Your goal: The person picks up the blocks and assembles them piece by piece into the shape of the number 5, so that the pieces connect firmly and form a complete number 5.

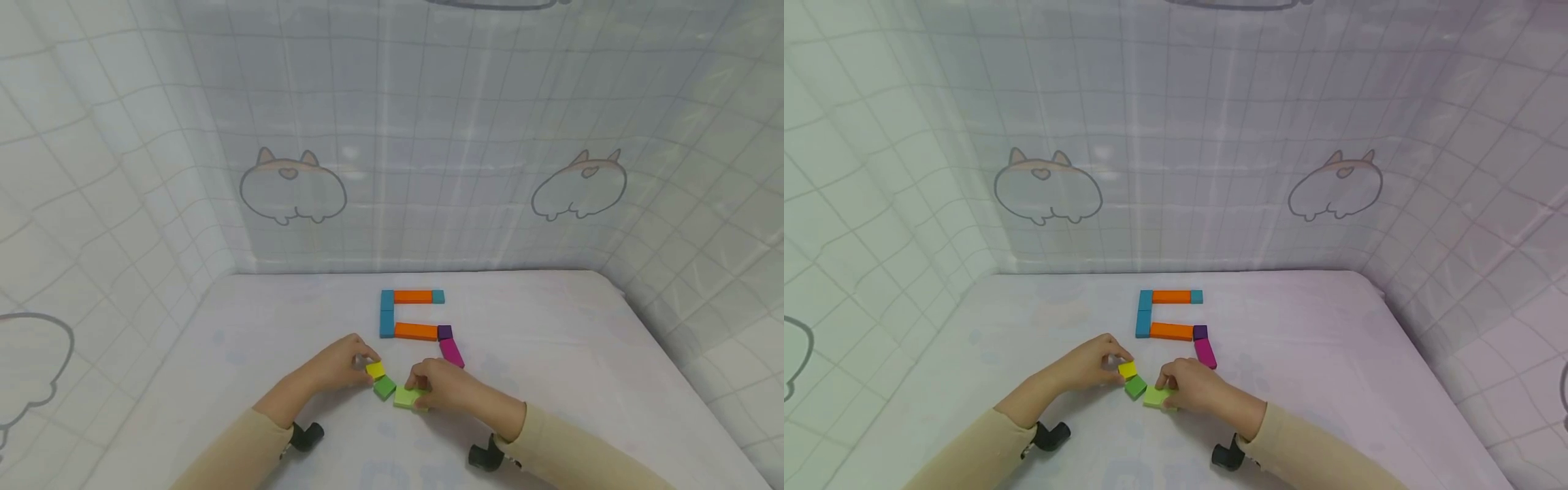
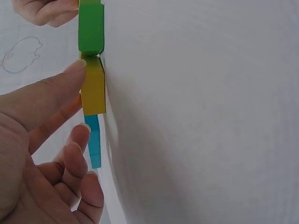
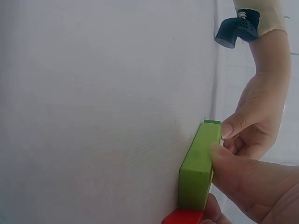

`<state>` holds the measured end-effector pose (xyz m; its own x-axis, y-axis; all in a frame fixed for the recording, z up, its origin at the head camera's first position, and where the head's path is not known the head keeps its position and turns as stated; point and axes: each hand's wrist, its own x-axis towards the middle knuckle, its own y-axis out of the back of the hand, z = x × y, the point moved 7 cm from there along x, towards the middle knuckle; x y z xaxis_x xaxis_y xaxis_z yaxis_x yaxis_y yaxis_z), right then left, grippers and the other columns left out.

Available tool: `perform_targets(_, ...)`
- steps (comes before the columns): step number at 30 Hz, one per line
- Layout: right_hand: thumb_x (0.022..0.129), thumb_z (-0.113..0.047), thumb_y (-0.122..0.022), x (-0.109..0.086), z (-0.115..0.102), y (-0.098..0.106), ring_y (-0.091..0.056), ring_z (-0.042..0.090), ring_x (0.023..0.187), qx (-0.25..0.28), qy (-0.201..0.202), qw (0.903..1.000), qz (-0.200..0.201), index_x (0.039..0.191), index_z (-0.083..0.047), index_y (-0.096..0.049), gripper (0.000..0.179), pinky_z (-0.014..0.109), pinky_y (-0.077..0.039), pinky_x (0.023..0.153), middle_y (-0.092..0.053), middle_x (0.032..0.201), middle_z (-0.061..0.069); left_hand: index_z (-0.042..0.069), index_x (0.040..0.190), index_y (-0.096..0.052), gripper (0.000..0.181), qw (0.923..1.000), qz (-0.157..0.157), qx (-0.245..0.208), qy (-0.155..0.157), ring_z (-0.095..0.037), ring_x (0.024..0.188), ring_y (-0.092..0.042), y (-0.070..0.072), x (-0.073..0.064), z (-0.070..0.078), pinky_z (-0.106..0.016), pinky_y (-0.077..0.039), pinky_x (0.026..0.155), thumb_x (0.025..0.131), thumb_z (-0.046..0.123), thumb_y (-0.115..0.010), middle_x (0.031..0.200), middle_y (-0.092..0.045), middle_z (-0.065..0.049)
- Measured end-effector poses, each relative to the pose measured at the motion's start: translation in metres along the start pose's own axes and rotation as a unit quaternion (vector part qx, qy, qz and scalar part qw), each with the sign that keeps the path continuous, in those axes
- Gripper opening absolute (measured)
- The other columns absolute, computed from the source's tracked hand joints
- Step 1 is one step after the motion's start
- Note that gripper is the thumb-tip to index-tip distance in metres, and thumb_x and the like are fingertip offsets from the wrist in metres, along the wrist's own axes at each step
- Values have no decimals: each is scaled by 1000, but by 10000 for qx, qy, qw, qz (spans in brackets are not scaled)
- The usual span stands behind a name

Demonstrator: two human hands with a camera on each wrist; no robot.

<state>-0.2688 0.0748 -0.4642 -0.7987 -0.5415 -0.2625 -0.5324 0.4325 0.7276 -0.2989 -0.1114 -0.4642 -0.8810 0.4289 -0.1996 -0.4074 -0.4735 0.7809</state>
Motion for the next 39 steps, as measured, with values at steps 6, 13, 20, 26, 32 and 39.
perform_targets(6, 80, -16, -85, 1, 0, 0, -53, 11, 78, 1, 71, 10000, 10, 98, -20, -74, 22, 22, -49, 71, -59, 81, -9, 28, 113, -75, 33, 10000, -32, -83, -7, -14, 95, -53, 1, 0, -1, -37, -49, 85, 81, 28, -85, 110, -58, 6)
perform_targets(13, 80, -16, -85, 1, 0, 1, -55, 12, 82, -3, 56, 10000, -38, 100, -20, -73, 23, 23, -50, 73, -60, 84, -10, 27, 113, -75, 33, 9999, 126, -49, 88, -16, 95, -53, 4, -2, -2, -37, -49, 83, 82, 32, -84, 110, -57, 5)
perform_targets(20, 80, -16, -85, 1, 1, 2, -56, 13, 84, 60, 15, 10000, -75, 106, -18, -74, 28, 23, -51, 73, -63, 89, -8, 24, 113, -74, 29, 9988, 436, -44, 232, -20, 96, -53, 12, -7, -3, -33, -51, 77, 85, 29, -81, 111, -58, 2)
perform_targets(26, 83, -18, -82, -3, 5, 13, -56, 16, 84, 375, -52, 9992, 93, 107, -17, -73, 25, 26, -53, 64, -61, 92, -4, 23, 113, -73, 26, 9969, 750, 36, 248, -19, 98, -54, 18, -11, -5, -33, -52, 81, 88, 30, -78, 113, -59, 1)
perform_targets(32, 90, -22, -77, -12, 10, 41, -54, 17, 83, 214, 206, 9978, 596, 108, -14, -73, 20, 29, -51, 68, -60, 94, -4, 21, 111, -73, 22, 9921, 1224, 187, 209, -18, 99, -57, 27, -17, -8, -35, -52, 85, 90, 26, -77, 112, -60, 1)
perform_targets(39, 90, -23, -76, -29, 27, 74, -53, 18, 90, 102, -5, 9919, 1269, 110, -16, -72, 22, 30, -51, 70, -60, 95, -4, 20, 114, -73, 24, 9825, 1800, 367, 317, -20, 100, -58, 41, -30, -11, -39, -52, 85, 91, 27, -75, 115, -60, 0)
